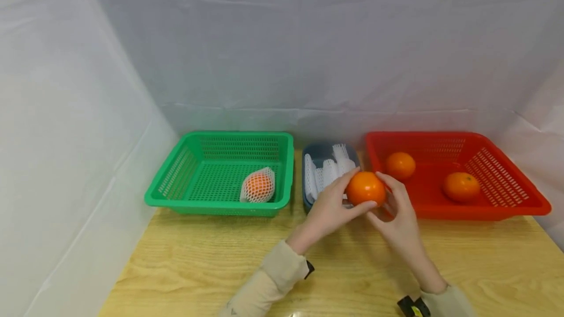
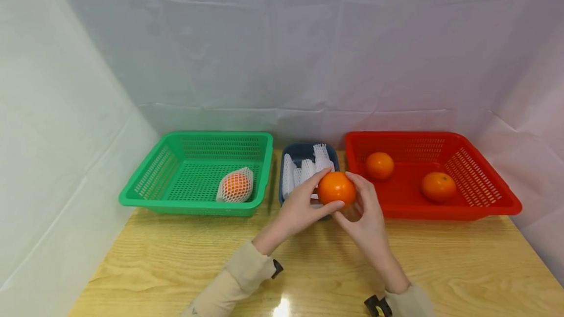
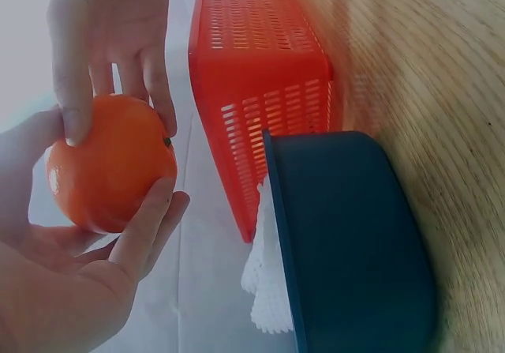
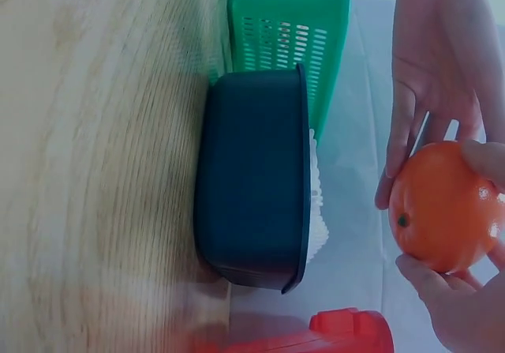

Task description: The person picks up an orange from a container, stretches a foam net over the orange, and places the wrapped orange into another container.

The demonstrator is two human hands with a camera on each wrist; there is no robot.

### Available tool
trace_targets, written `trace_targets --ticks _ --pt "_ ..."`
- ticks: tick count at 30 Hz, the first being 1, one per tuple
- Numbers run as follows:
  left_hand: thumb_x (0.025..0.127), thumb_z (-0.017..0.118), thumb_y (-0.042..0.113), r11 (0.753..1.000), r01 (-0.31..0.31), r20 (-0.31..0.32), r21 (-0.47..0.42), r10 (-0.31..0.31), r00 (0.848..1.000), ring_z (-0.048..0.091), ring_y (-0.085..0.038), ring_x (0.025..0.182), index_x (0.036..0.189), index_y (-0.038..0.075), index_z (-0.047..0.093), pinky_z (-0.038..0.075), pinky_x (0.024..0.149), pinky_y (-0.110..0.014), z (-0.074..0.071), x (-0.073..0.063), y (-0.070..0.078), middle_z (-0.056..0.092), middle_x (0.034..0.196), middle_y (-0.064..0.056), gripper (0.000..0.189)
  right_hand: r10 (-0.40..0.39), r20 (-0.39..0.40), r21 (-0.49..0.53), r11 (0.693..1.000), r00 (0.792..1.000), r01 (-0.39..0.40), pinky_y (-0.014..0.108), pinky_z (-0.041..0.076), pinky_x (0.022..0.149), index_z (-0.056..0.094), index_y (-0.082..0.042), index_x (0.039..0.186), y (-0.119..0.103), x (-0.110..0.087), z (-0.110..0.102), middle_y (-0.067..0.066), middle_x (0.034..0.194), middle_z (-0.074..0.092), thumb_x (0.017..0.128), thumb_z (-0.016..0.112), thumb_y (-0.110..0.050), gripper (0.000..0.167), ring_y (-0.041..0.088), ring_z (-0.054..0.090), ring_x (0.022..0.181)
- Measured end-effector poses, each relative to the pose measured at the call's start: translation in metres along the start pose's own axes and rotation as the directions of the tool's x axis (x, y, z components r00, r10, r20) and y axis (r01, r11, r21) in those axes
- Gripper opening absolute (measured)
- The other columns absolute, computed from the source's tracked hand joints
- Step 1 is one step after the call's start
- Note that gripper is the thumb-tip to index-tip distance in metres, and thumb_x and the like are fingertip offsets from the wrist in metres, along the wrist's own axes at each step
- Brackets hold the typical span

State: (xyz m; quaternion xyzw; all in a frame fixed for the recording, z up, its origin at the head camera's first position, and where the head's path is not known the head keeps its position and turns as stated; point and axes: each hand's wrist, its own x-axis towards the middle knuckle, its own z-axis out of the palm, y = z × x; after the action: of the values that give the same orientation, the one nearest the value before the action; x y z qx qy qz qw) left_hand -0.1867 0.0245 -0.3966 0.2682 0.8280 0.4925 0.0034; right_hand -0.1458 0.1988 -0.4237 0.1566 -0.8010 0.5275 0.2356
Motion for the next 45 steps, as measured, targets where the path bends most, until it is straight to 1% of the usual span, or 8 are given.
trace_targets --ticks 7,11,18,24,29,33,41,45 --pt "0.089 0.079 0.038 0.999 -0.018 0.018 -0.038 0.019 1.000 0.064 -0.017 0.112 0.156 0.022 0.040 0.056 0.085 -0.020 -0.014 -0.005 -0.008 0.052 0.149 -0.003 0.079 -0.075 0.111 0.163 0.985 0.991 0.056 0.014 0.041 0.105 0.038 -0.005 0.154 0.003 -0.001 0.001 0.016 0.156 0.040 0.090 0.062 0.018 0.072 0.004 0.049 0.134" --pt "0.087 0.081 0.034 0.998 -0.035 0.036 -0.056 0.037 0.999 0.064 -0.017 0.112 0.155 0.021 0.043 0.056 0.086 -0.021 -0.022 -0.009 -0.016 0.053 0.148 -0.003 0.079 -0.101 0.148 0.203 0.977 0.984 0.070 0.017 0.043 0.106 0.040 -0.001 0.151 0.005 -0.002 0.003 0.018 0.153 0.044 0.095 0.055 0.017 0.062 0.008 0.051 0.134" --pt "0.087 0.082 0.032 0.997 -0.040 0.076 -0.066 0.045 0.996 0.063 -0.017 0.113 0.154 0.019 0.044 0.057 0.086 -0.025 -0.032 -0.020 -0.026 0.053 0.148 -0.003 0.078 -0.047 0.175 0.106 0.994 0.983 0.029 0.015 0.043 0.104 0.045 -0.009 0.149 0.004 -0.001 0.008 0.013 0.149 0.050 0.092 0.068 0.008 0.064 0.004 0.053 0.129" --pt "0.088 0.081 0.031 0.998 -0.043 0.105 -0.046 0.048 0.993 0.062 -0.020 0.119 0.155 0.019 0.043 0.055 0.090 -0.023 -0.041 -0.032 -0.033 0.053 0.149 -0.005 0.078 -0.018 0.233 0.099 0.995 0.972 -0.005 0.016 0.044 0.104 0.043 -0.011 0.151 0.004 -0.003 0.015 0.013 0.151 0.047 0.090 0.073 0.003 0.070 0.008 0.052 0.130" --pt "0.087 0.082 0.028 0.999 -0.046 0.147 0.001 0.045 0.988 0.061 -0.023 0.122 0.156 0.017 0.042 0.057 0.090 -0.027 -0.048 -0.043 -0.039 0.052 0.151 -0.007 0.080 -0.067 0.282 0.120 0.992 0.957 0.034 0.017 0.046 0.101 0.047 -0.004 0.148 0.007 -0.006 0.021 0.019 0.147 0.050 0.084 0.078 0.006 0.072 0.007 0.055 0.125" --pt "0.087 0.083 0.032 0.999 -0.035 0.154 0.039 0.029 0.988 0.062 -0.023 0.121 0.154 0.019 0.043 0.057 0.091 -0.031 -0.050 -0.051 -0.044 0.055 0.147 -0.008 0.079 -0.124 0.309 0.110 0.989 0.943 0.094 0.020 0.050 0.099 0.053 -0.004 0.143 0.008 -0.008 0.024 0.017 0.141 0.054 0.081 0.081 0.005 0.069 0.010 0.058 0.122" --pt "0.084 0.085 0.030 1.000 -0.009 0.146 0.025 0.005 0.989 0.064 -0.027 0.119 0.149 0.014 0.045 0.057 0.091 -0.033 -0.046 -0.062 -0.050 0.057 0.143 -0.012 0.078 -0.139 0.342 0.105 0.988 0.929 0.109 0.022 0.052 0.097 0.054 -0.004 0.140 0.012 -0.014 0.028 0.015 0.136 0.058 0.079 0.084 0.001 0.068 0.011 0.059 0.120" --pt "0.083 0.086 0.028 1.000 -0.004 0.148 0.006 0.003 0.989 0.062 -0.026 0.121 0.146 0.011 0.047 0.054 0.094 -0.027 -0.043 -0.066 -0.050 0.057 0.143 -0.011 0.076 -0.149 0.342 0.135 0.985 0.928 0.108 0.025 0.054 0.094 0.054 -0.002 0.139 0.014 -0.019 0.029 0.017 0.135 0.058 0.077 0.085 0.003 0.069 0.009 0.059 0.120"
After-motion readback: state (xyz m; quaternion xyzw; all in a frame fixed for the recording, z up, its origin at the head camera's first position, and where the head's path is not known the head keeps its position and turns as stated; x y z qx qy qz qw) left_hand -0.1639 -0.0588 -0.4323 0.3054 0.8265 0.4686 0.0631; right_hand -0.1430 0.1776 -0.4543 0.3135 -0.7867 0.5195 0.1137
